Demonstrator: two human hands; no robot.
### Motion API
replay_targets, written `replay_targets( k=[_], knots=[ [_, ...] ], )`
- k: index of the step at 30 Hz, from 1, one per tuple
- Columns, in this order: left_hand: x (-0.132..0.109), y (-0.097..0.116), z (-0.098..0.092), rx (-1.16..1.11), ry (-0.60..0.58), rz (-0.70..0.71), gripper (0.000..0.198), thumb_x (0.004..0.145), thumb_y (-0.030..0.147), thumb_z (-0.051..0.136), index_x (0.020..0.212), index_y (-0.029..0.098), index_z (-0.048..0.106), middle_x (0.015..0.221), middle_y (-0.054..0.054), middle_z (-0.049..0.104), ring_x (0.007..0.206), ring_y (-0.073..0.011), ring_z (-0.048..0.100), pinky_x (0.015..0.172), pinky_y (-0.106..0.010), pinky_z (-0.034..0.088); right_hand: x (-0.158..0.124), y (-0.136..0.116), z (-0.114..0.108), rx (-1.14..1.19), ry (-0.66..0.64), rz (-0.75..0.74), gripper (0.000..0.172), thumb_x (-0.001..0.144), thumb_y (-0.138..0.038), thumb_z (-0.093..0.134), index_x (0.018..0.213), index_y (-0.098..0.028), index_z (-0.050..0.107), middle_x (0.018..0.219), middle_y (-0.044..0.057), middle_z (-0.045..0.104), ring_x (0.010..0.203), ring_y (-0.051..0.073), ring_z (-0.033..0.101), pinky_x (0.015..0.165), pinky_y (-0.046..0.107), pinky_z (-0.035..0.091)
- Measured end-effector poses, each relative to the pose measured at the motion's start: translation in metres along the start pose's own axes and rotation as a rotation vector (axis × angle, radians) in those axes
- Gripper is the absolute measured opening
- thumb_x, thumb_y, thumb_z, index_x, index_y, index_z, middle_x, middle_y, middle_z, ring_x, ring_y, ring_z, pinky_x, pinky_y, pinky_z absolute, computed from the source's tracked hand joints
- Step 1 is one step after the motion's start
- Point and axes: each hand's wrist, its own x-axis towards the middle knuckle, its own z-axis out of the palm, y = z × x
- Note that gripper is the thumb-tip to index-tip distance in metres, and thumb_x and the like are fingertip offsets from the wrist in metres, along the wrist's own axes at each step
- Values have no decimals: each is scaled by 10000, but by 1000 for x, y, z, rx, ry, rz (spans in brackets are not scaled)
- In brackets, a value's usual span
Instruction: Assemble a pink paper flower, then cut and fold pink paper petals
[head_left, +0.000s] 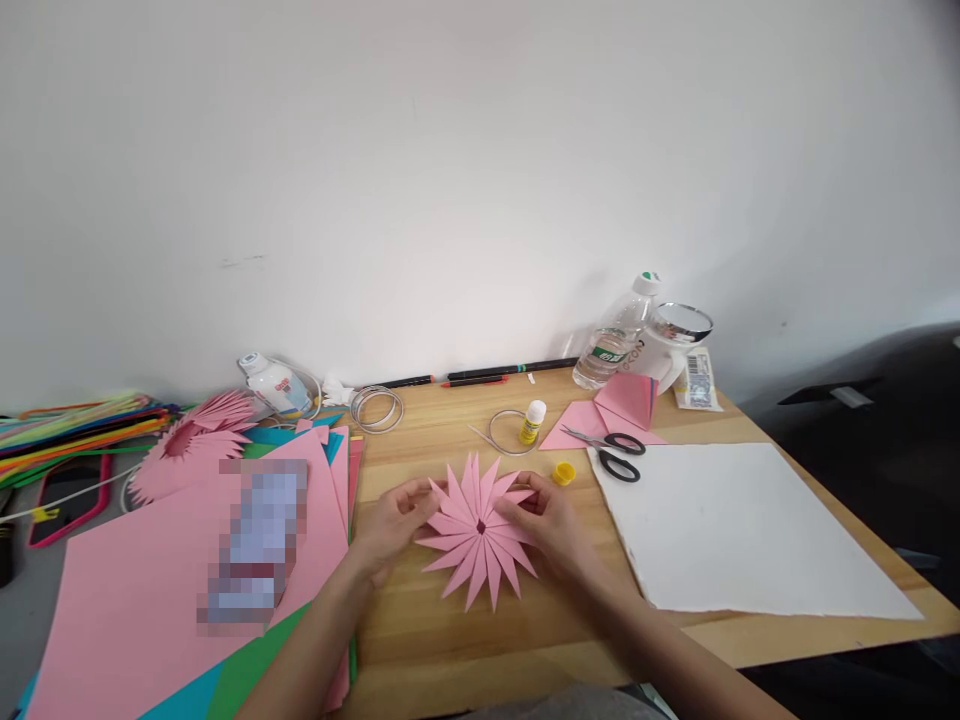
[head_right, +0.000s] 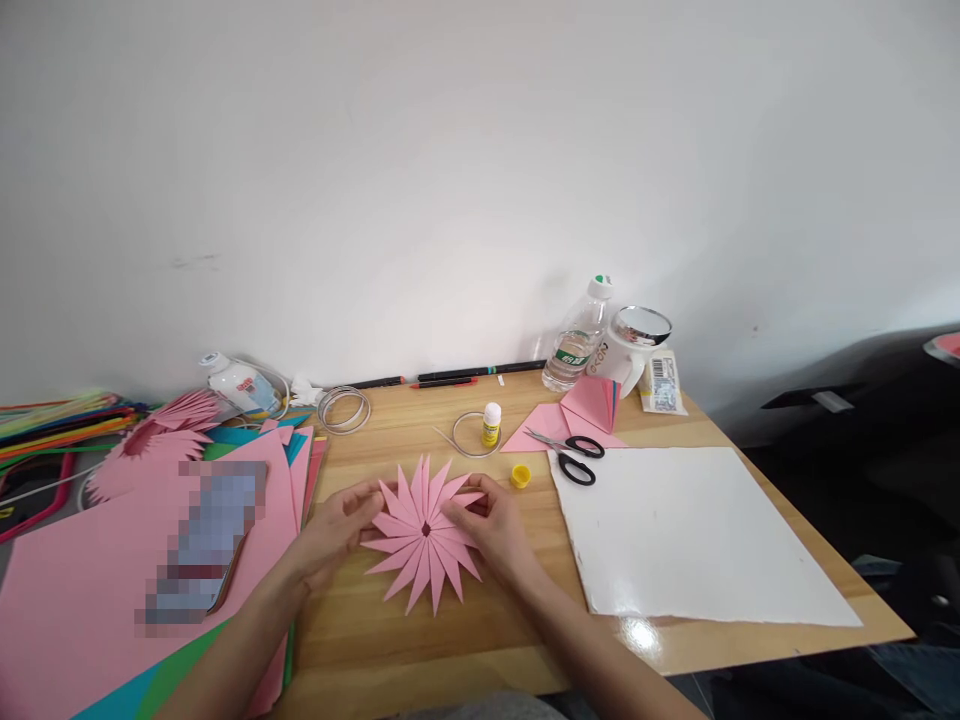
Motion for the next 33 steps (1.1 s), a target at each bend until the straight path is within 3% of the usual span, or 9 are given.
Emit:
replay_targets(
  k=[6,10,16,21,23,26,28,30,33],
  knots=[
    [-4,-2,-3,-147,-86,86,514,603,341,756,1047,128,609,1009,-144,669,873,-242,642,761,-329,484,0,-9,14,315,160,22,294,654,-397,702,742,-183,520,652,-16,616,552,129,562,517,235,440],
    [-3,-11,6,-154,-31,87,452,549,256,790,957,120,652,945,-119,698,884,-246,643,802,-340,478,-2,-3,21,357,130,16,295,644,-379,715,733,-164,536,715,16,642,641,150,602,607,269,475],
    [-5,-25,5,-102,65,1,389,563,276,777,888,101,652,877,-115,710,844,-231,654,816,-331,474,-1,5,-3,16,90,51,391,637,-402,702,904,-155,559,820,67,670,718,196,640,638,314,504],
    [-11,-36,-8,99,271,69,624,534,349,773,1062,116,537,858,-109,681,774,-242,660,727,-380,512,-8,-7,-28,-670,79,-145,192,782,-349,526,811,-178,609,801,62,672,710,194,635,675,338,493],
    [-15,-36,-11,371,479,175,675,565,364,748,1136,119,483,864,-103,649,775,-251,651,716,-415,515,-7,-17,-37,-896,161,-214,178,783,-336,509,776,-189,610,712,42,661,637,192,621,632,339,483],
    [-21,-38,-4,886,665,562,384,747,346,594,1083,171,536,1040,-124,567,962,-265,586,829,-467,469,8,-28,-50,-961,334,-315,169,757,-348,536,776,-185,577,685,35,635,588,177,596,574,314,474],
    [-19,-42,8,1111,532,823,230,852,261,451,1045,194,556,1126,-122,526,1050,-235,539,870,-429,461,25,-32,-57,-864,363,-375,232,724,-349,577,870,-171,553,781,57,633,655,175,602,574,293,489],
    [-11,-48,21,1264,326,933,260,872,237,425,1108,184,519,1207,-141,489,1139,-234,483,888,-395,466,43,-32,-61,-784,265,-397,337,689,-343,611,963,-161,537,900,81,623,695,167,602,603,292,505],
    [5,-57,32,1440,222,1002,297,866,262,448,1138,156,501,1217,-168,496,1205,-281,421,925,-459,434,65,-26,-62,-836,208,-408,423,662,-319,630,1039,-159,523,977,91,606,793,181,589,648,295,501]
  ],
)
